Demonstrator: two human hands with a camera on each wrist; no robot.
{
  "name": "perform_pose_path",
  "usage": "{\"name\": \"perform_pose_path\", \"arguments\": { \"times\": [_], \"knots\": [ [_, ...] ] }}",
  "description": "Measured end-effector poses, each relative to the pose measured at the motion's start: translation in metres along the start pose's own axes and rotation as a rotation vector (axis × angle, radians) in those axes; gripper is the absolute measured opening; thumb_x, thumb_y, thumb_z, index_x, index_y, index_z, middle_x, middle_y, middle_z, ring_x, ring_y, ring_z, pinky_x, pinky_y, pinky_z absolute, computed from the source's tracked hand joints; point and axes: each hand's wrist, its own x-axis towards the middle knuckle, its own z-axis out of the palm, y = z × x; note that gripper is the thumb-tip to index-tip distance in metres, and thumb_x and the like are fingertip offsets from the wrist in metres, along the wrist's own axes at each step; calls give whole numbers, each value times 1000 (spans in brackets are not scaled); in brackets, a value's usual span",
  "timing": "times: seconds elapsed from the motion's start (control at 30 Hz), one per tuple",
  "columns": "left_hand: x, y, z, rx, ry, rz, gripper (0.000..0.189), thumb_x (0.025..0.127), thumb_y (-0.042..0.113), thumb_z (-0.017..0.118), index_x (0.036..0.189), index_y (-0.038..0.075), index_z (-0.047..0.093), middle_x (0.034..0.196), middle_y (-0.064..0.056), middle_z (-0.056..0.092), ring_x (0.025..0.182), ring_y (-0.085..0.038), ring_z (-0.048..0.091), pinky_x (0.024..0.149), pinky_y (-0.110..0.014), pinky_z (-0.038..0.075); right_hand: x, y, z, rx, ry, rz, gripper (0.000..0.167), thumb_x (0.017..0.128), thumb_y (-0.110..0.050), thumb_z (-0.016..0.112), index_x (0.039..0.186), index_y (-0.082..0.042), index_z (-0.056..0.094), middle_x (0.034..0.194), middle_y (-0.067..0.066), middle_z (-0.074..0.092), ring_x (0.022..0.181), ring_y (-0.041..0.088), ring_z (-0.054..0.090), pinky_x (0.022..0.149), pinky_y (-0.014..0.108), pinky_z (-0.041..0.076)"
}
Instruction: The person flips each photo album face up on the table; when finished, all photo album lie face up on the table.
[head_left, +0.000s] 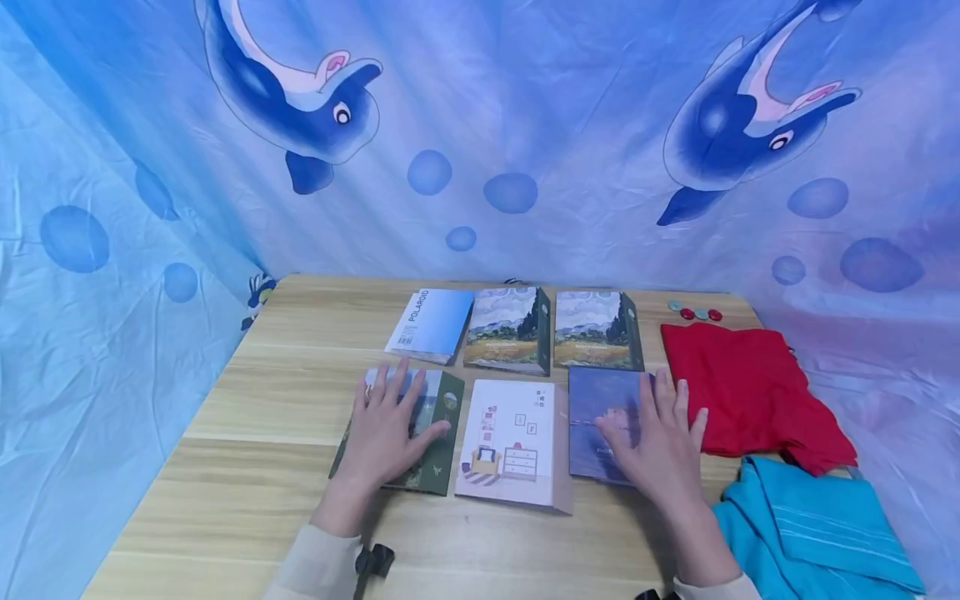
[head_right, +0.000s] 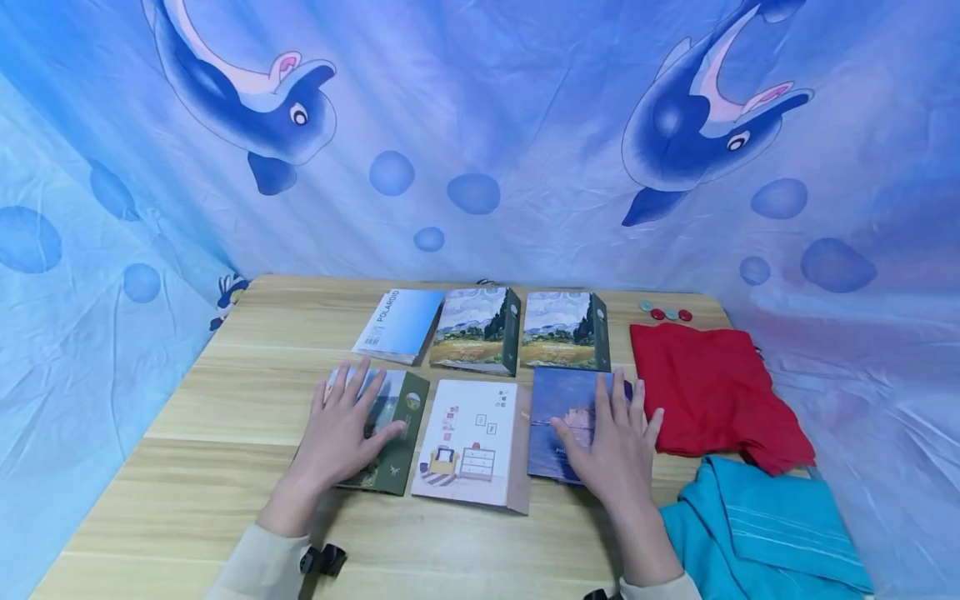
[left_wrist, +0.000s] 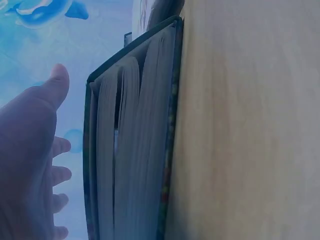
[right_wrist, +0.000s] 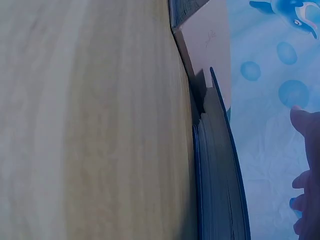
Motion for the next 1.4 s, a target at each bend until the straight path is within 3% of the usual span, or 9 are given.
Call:
{"name": "perform_pose_path", "arguments": {
  "times": [0.1,0.23,0.33,0.47,0.67,0.87,1.03,1.27,1.4],
  "knots": [
    [3,0,-3,-49,-19,-7,88,90,69,58,155,12,42,165,-18,23,152,-45,14,118,-69,13,1,0,0,30,-16,-14,101,86,-58,70,159,-2,27,165,26,15,152,47,-1,114,76,-4],
    [12,-2,-9,-143,-61,-15,87,90,63,64,154,8,44,163,-21,28,150,-47,17,119,-69,11,8,0,-2,90,-56,-31,101,85,-53,74,159,-2,26,162,27,25,150,49,14,114,75,15],
    [21,-6,-12,-195,-68,-12,85,91,59,66,152,4,44,160,-24,33,148,-49,21,118,-69,12,15,-4,-6,159,-99,-10,99,88,-55,71,160,-4,24,159,26,31,145,50,27,109,74,29],
    [30,-11,-12,-245,-65,2,82,92,52,69,152,3,43,158,-26,35,146,-52,25,116,-72,16,22,-13,-11,273,-129,13,93,93,-58,64,160,-7,26,158,23,36,142,48,36,106,71,37],
    [44,-15,-17,-325,-124,27,83,93,49,68,155,2,38,161,-27,28,147,-52,21,116,-71,17,36,-35,-10,390,-119,-23,84,96,-53,64,158,-6,32,154,21,44,139,42,44,105,65,42],
    [62,-25,-17,-375,-134,-17,80,97,47,65,156,2,35,162,-26,26,149,-50,18,118,-67,17,62,-58,8,580,-147,-13,70,99,-37,67,154,-6,38,145,22,53,133,38,52,109,53,44],
    [75,-35,-11,-411,-125,-47,77,98,42,66,155,0,36,161,-29,26,148,-49,20,118,-65,19,81,-76,25,728,-216,0,66,100,-36,65,152,-3,41,142,24,55,130,39,54,111,50,44],
    [93,-49,-4,-513,-146,-115,78,99,41,63,156,-1,30,161,-32,21,147,-50,23,118,-64,21,100,-104,44,816,-297,46,66,99,-41,64,153,-10,42,143,14,57,132,31,53,110,47,45],
    [101,-56,-1,-603,-170,-170,76,101,42,59,157,1,29,163,-28,21,147,-48,23,119,-63,20,109,-120,54,833,-359,60,64,100,-45,61,153,-14,43,142,10,58,131,29,54,111,48,43]
  ]
}}
